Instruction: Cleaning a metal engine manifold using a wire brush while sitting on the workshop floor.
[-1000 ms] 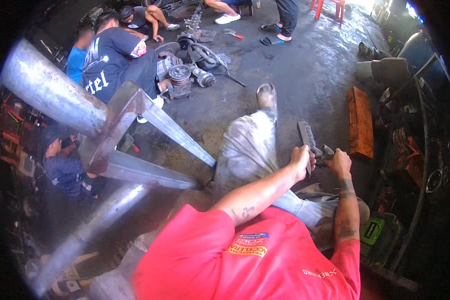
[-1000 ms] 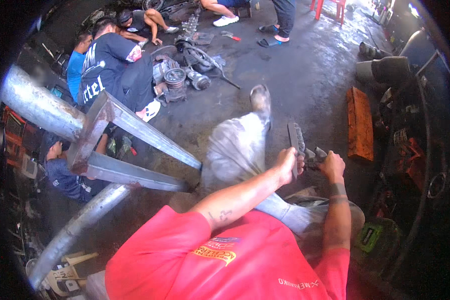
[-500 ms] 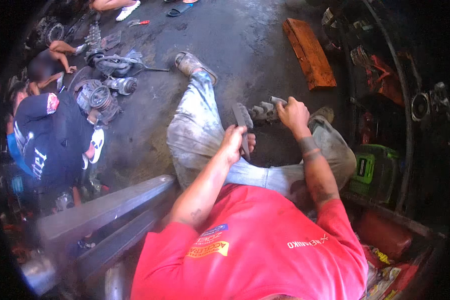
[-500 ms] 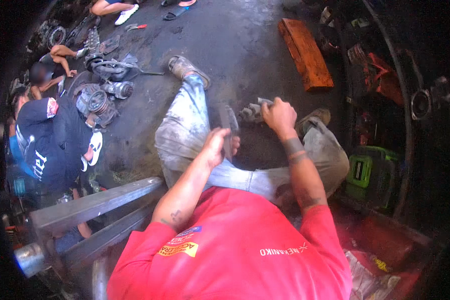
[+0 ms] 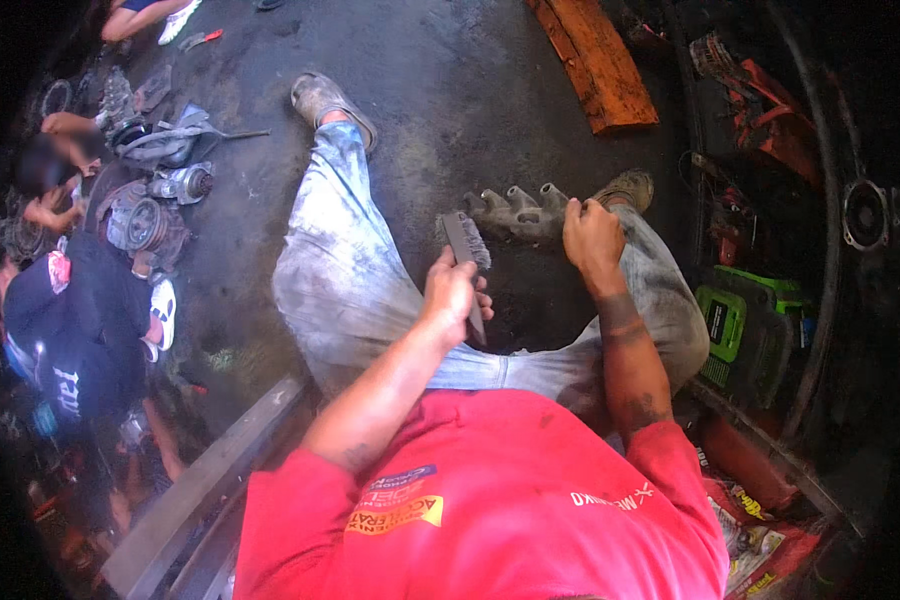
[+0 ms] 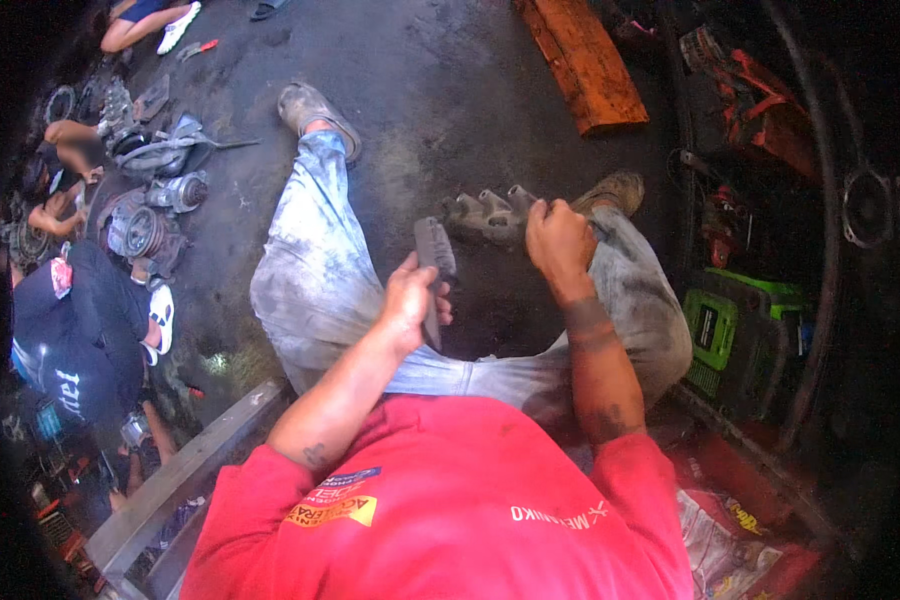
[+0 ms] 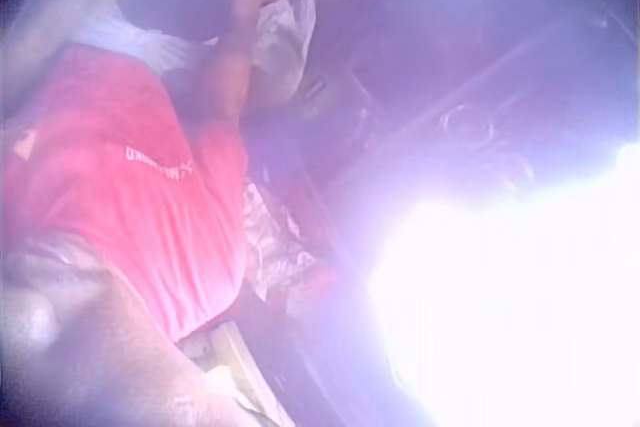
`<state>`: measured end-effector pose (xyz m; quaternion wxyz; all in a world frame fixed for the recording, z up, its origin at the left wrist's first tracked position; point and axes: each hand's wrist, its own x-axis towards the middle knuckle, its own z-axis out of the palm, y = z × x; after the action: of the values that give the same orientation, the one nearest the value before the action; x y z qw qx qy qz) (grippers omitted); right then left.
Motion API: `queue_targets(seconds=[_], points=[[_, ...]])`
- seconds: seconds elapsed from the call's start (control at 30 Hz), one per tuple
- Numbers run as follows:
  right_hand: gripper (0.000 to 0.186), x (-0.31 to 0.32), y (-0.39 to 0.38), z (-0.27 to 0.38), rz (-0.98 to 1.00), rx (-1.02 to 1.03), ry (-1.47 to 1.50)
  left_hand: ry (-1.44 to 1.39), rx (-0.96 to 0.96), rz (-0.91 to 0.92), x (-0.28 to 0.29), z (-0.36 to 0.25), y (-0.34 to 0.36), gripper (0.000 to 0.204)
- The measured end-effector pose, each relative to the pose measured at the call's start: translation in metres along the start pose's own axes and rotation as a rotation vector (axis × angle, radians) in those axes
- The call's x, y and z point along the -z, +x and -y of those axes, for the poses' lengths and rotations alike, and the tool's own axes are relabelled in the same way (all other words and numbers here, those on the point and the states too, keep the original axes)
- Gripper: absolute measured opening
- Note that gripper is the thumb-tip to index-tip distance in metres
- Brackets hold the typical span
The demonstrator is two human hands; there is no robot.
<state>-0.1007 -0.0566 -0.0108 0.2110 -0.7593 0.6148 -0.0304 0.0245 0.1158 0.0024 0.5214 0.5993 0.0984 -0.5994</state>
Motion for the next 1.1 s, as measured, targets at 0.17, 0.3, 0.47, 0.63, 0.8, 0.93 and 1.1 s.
queue_targets(seconds=[0.17, 0.3, 0.47, 0.63, 0.8, 0.93, 1.1], points=[[0.044, 0.008, -0.024, 0.029, 0.067, 0.106, -0.081, 0.478, -0.549, -0.484, -0.018, 0.076, 0.111, 0.046], [0.043, 0.001, -0.024, 0.021, 0.055, 0.082, -0.047, 0.378, 0.06, -0.291, 0.054, 0.019, 0.203, 0.032], [0.046, -0.005, 0.015, -0.012, -0.022, -0.033, -0.036, 0.452, -0.343, -0.279, 0.011, 0.036, 0.115, 0.057], [0.048, -0.011, 0.025, -0.015, -0.054, -0.016, 0.009, 0.618, -0.454, -0.325, -0.041, 0.057, 0.086, 0.058], [0.048, -0.009, 0.009, -0.017, 0.016, -0.019, 0.003, 0.723, -0.304, -0.387, 0.009, 0.004, 0.175, 0.042], [0.047, -0.009, 0.009, -0.011, 0.006, -0.002, -0.004, 0.544, -0.334, -0.286, 0.014, 0.013, 0.117, 0.053], [0.045, -0.007, 0.012, -0.001, -0.081, 0.056, -0.019, 0.494, -0.297, -0.221, -0.033, 0.049, 0.068, 0.06]])
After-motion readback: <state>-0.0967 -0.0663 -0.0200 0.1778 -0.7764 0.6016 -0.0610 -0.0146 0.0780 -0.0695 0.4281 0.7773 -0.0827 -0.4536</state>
